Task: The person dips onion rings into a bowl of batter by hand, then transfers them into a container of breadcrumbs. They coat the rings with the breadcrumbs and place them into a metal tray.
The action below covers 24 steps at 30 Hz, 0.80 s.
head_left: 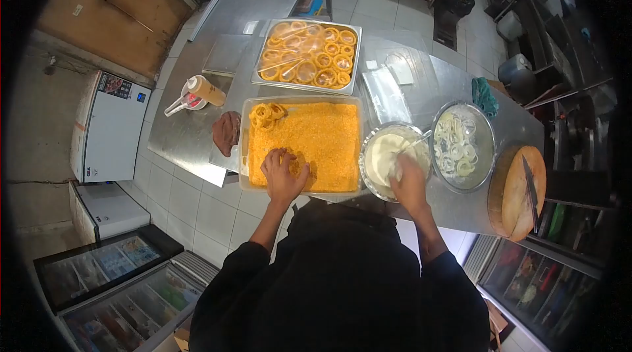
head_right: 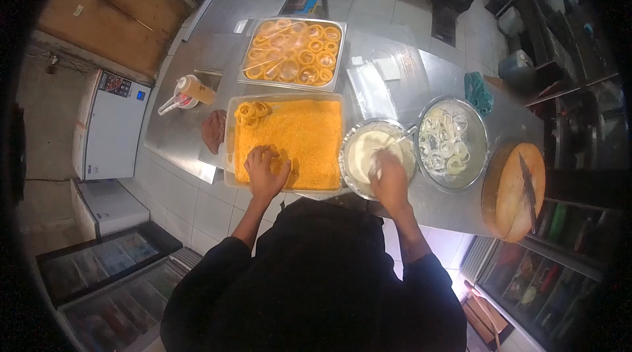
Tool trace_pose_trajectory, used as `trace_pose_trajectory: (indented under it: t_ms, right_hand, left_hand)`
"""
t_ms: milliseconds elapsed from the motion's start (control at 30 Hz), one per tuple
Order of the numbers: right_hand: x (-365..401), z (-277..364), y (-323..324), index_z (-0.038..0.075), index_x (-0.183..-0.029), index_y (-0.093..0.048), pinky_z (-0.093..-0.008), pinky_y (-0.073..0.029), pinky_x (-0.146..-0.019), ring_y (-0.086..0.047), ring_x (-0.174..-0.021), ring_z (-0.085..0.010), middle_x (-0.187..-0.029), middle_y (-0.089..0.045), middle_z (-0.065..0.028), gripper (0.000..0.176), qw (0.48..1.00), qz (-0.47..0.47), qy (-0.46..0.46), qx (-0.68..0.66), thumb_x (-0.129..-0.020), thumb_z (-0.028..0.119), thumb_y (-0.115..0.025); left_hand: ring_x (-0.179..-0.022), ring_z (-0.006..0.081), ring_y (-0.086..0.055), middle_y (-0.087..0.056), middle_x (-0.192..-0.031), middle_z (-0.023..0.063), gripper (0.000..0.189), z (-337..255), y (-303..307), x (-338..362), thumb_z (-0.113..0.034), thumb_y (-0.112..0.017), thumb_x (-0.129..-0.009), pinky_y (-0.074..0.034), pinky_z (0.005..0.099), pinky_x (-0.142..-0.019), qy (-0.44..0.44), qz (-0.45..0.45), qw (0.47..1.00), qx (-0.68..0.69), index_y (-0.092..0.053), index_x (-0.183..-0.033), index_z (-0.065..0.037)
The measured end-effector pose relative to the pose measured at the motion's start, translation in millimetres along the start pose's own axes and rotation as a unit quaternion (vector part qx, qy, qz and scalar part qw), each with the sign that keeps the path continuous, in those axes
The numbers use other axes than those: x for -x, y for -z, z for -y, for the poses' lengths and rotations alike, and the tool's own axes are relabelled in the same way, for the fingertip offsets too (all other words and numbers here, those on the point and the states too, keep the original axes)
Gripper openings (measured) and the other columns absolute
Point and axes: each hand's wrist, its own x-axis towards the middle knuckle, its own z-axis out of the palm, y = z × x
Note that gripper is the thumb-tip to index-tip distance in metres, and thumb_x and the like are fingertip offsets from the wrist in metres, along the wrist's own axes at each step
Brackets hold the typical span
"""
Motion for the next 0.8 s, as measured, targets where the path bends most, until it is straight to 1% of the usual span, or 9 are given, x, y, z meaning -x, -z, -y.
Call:
trace_pose_trajectory:
  t_ms: [33,100,233,300,367,433,633,700,800]
  right_hand:
    - [1.0,-4.0,3.2,-0.002,-0.117,-0.070,-0.0499,-0.053,-0.094,-0.066,-0.108,-0.0449,-0.112,-0.071,-0.0256,0.041,1.000,-0.003,0.005,0.000,-0.077,0.008,-0.075]
    - [-2.3,-5.8,7.0,-0.004,-0.121,-0.068,-0.0501,-0.052,-0.098,-0.065,-0.112,-0.0456,-0.117,-0.070,-0.0269,0.043,0.962,0.255,-0.087,-0.039,-0.079,0.007,-0.075]
    - [-0.5,-1.1,0.8,-0.005,-0.121,-0.068,-0.0503,-0.051,-0.101,-0.064,-0.115,-0.0471,-0.120,-0.069,-0.0285,0.045,0.999,-0.021,-0.014,0.023,-0.078,0.009,-0.075]
    - [7.7,-17.0,-10.5,-0.006,-0.119,-0.068,-0.0506,-0.051,-0.102,-0.065,-0.114,-0.0475,-0.119,-0.069,-0.0291,0.043,0.996,0.077,0.001,-0.034,-0.078,0.009,-0.075]
    - [-8.2,-4.2,9.5,-0.006,-0.117,-0.068,-0.0517,-0.050,-0.103,-0.064,-0.116,-0.0475,-0.120,-0.069,-0.0301,0.043,0.942,0.308,-0.125,-0.044,-0.079,0.012,-0.075]
    - [4.2,-12.6,-8.1,-0.005,-0.111,-0.070,-0.0518,-0.053,-0.096,-0.067,-0.109,-0.0477,-0.113,-0.071,-0.0296,0.039,0.999,0.019,-0.004,-0.029,-0.078,0.015,-0.075]
    - [8.1,-14.1,-16.5,-0.007,-0.105,-0.070,-0.0503,-0.056,-0.090,-0.070,-0.096,-0.0484,-0.096,-0.073,-0.0279,0.039,0.991,0.106,-0.067,-0.051,-0.073,0.015,-0.077]
    - [3.2,-15.1,-17.3,-0.007,-0.105,-0.070,-0.0504,-0.056,-0.089,-0.070,-0.097,-0.0484,-0.097,-0.073,-0.0282,0.039,0.991,0.105,-0.060,-0.051,-0.073,0.015,-0.077]
    - [3.1,-15.1,-20.7,-0.007,-0.106,-0.070,-0.0503,-0.056,-0.089,-0.070,-0.097,-0.0483,-0.099,-0.073,-0.0289,0.040,0.989,0.117,-0.073,-0.057,-0.073,0.015,-0.077]
  left_hand:
    - [-0.132,0.0390,-0.048,-0.060,-0.130,0.0185,0.043,-1.2,-0.8,0.5,-0.038,-0.082,-0.082,-0.034,0.0541,-0.109,0.000,-0.005,1.000,0.000,-0.070,-0.107,-0.004]
    - [-0.130,0.0390,-0.049,-0.060,-0.129,0.0185,0.044,-1.4,2.7,0.4,-0.037,-0.083,-0.081,-0.035,0.0548,-0.108,0.012,-0.003,1.000,0.026,-0.070,-0.107,-0.004]
    - [-0.128,0.0382,-0.051,-0.061,-0.127,0.0166,0.042,-0.6,3.2,1.6,-0.036,-0.084,-0.079,-0.036,0.0540,-0.107,0.012,-0.013,1.000,0.021,-0.073,-0.106,-0.005]
    - [-0.129,0.0379,-0.051,-0.062,-0.125,0.0159,0.041,3.7,-1.1,2.6,-0.038,-0.083,-0.080,-0.036,0.0538,-0.107,0.014,-0.022,0.999,0.027,-0.073,-0.104,-0.006]
    - [-0.129,0.0371,-0.051,-0.062,-0.125,0.0157,0.045,1.7,2.8,-0.2,-0.042,-0.081,-0.082,-0.035,0.0536,-0.108,0.029,0.002,0.999,0.025,-0.073,-0.107,-0.006]
    - [-0.128,0.0369,-0.051,-0.062,-0.126,0.0154,0.048,-0.4,5.3,0.8,-0.043,-0.080,-0.083,-0.035,0.0541,-0.108,0.020,-0.012,0.999,0.026,-0.071,-0.112,-0.006]
    - [-0.147,0.0406,-0.041,-0.048,-0.158,0.0157,0.069,-18.8,11.6,-12.8,-0.053,-0.069,-0.094,-0.033,0.0581,-0.115,-0.047,0.085,0.995,-0.019,-0.055,-0.147,-0.011]
    - [-0.156,0.0409,-0.030,-0.035,-0.169,0.0152,0.074,-30.6,-2.6,-20.4,-0.059,-0.053,-0.103,-0.029,0.0621,-0.120,-0.159,0.161,0.974,0.027,-0.039,-0.162,-0.017]
    - [-0.157,0.0411,-0.029,-0.032,-0.171,0.0140,0.071,-44.6,-23.5,-29.7,-0.059,-0.050,-0.105,-0.027,0.0634,-0.122,-0.227,0.227,0.947,0.024,-0.036,-0.164,-0.022]
